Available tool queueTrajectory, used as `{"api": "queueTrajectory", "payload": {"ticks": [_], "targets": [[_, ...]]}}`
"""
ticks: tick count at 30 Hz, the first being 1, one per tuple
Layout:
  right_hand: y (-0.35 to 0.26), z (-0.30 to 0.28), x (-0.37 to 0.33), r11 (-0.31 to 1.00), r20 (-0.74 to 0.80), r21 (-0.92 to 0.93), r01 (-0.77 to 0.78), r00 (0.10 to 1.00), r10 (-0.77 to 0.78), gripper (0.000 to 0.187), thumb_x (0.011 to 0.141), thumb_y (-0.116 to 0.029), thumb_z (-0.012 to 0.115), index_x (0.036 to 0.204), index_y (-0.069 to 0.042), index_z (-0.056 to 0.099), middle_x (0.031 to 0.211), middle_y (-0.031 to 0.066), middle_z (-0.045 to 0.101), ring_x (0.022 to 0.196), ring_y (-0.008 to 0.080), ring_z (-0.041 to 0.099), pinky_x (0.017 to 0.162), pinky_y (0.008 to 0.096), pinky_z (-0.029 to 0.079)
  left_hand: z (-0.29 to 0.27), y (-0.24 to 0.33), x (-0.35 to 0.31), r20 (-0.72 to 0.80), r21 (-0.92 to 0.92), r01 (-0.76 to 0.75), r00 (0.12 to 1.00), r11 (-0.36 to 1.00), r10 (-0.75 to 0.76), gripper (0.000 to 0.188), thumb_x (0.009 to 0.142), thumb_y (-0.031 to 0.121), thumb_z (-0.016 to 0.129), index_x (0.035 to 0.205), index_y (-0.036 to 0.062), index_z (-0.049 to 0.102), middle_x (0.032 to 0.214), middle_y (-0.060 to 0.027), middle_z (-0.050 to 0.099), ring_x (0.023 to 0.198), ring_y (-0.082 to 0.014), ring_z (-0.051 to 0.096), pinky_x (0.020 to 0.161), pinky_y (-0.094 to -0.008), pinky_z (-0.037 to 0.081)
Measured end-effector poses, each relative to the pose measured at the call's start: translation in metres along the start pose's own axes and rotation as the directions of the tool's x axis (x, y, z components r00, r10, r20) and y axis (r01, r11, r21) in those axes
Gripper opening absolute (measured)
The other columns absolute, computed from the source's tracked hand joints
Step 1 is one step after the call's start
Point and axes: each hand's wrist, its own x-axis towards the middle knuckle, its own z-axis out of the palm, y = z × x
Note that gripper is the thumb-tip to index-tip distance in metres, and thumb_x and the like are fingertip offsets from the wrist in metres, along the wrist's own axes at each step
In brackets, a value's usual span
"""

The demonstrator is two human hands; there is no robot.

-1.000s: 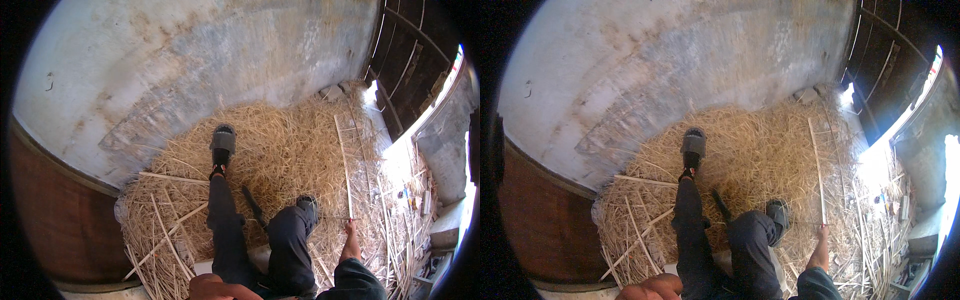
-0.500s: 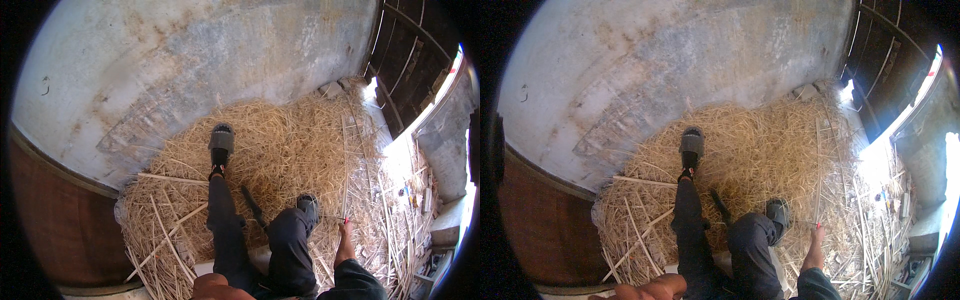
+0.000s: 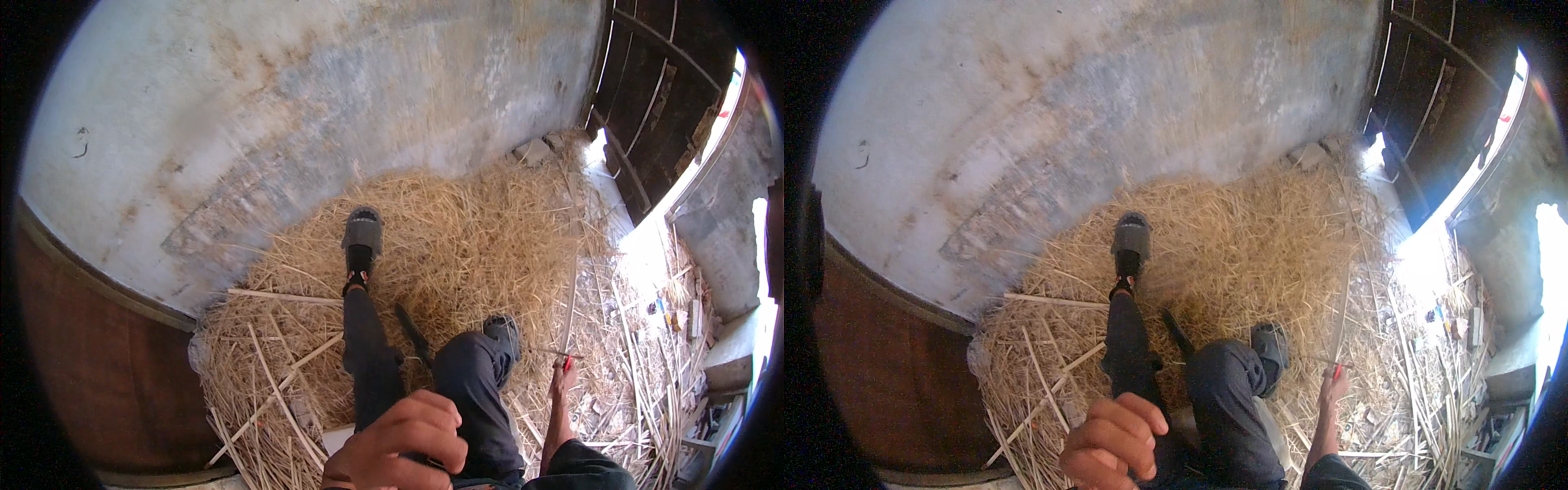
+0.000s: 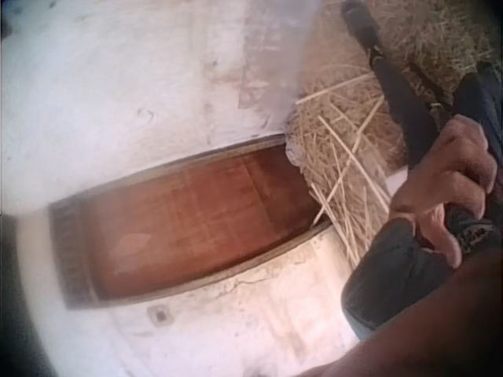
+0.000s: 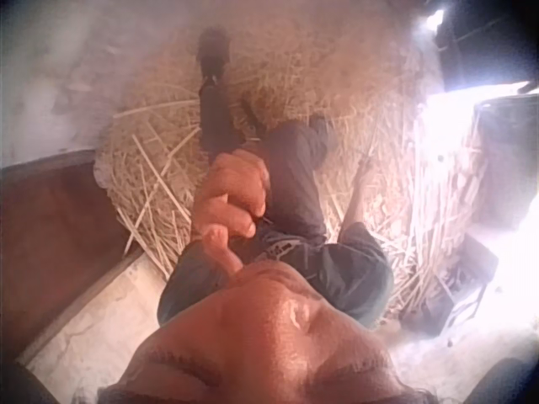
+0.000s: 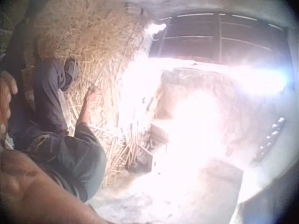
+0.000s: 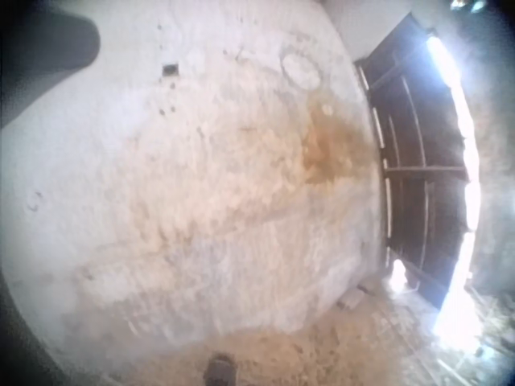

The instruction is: The person sits on a hay-covered floor and uses a red utility knife to shave the surface of a long, thin bamboo strip. They hold the strip with their left hand and scrape along its length with the knife in their right hand, repeating the motion to smooth the material.

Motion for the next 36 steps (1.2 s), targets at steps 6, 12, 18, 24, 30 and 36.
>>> {"api": "queueTrajectory", "payload": {"ticks": [6,12,18,24,30,36], "targets": [[-0.046,0.006,-0.028,0.979,-0.131,0.069,0.193,0.974,-0.183,0.035,0.097,-0.024,0.071,0.120,0.001,0.064,0.094,0.0117,0.066,0.085,0.0225,0.060,0.083,0.0364,0.050,-0.047,-0.034,-0.004,0.407,0.234,-0.011,0.909,0.972,-0.088,0.056,0.087,0.050,0.081,0.119,0.0102,0.058,0.122,-0.0121,0.061,0.107,-0.0270,0.058,0.090,-0.0448,0.051],[-0.107,0.011,-0.059,0.967,-0.102,-0.020,0.254,0.962,-0.255,0.024,0.100,-0.019,0.068,0.117,-0.003,0.064,0.097,0.0227,0.068,0.090,0.0417,0.065,0.079,0.0491,0.049,-0.029,-0.110,-0.016,0.130,0.409,0.484,0.808,0.774,-0.574,0.069,0.096,0.050,0.074,0.140,0.0046,0.049,0.135,-0.0187,0.057,0.120,-0.0293,0.058,0.095,-0.0454,0.052],[-0.128,0.003,-0.066,0.896,-0.044,-0.053,0.441,0.895,-0.443,0.020,0.100,-0.015,0.068,0.116,-0.003,0.063,0.096,0.0227,0.066,0.089,0.0421,0.064,0.078,0.0484,0.049,-0.054,-0.209,-0.034,0.065,0.285,0.819,0.502,0.498,-0.862,0.101,0.099,0.056,0.068,0.166,0.0041,0.013,0.166,-0.0243,0.028,0.152,-0.0357,0.036,0.114,-0.0512,0.045],[-0.140,-0.009,-0.064,0.875,0.050,-0.001,0.485,0.873,-0.484,0.013,0.100,-0.007,0.065,0.112,-0.003,0.063,0.100,0.0230,0.067,0.094,0.0459,0.065,0.079,0.0477,0.050,-0.047,-0.225,-0.015,0.178,0.058,0.718,0.676,0.693,-0.715,0.095,0.100,0.050,0.068,0.165,0.0037,0.017,0.166,-0.0260,0.029,0.155,-0.0364,0.031,0.120,-0.0544,0.041],[-0.145,-0.020,-0.050,0.841,-0.080,0.007,0.541,0.839,-0.539,0.019,0.102,-0.006,0.062,0.121,-0.003,0.061,0.114,0.0241,0.066,0.108,0.0456,0.064,0.090,0.0481,0.051,-0.049,-0.245,-0.011,0.133,-0.243,0.659,0.750,0.712,-0.648,0.042,0.105,0.030,0.066,0.136,0.0026,0.057,0.134,-0.0211,0.067,0.128,-0.0346,0.064,0.109,-0.0492,0.054],[-0.128,-0.041,-0.014,0.936,-0.099,-0.063,0.347,0.931,-0.352,0.056,0.112,-0.017,0.042,0.165,-0.010,0.027,0.159,0.0273,0.042,0.141,0.0461,0.048,0.112,0.0518,0.044,-0.049,-0.215,0.028,-0.231,-0.196,0.457,0.838,0.868,-0.494,0.018,0.105,0.014,0.065,0.118,0.0022,0.064,0.111,-0.0166,0.075,0.107,-0.0289,0.074,0.092,-0.0477,0.065]]}}
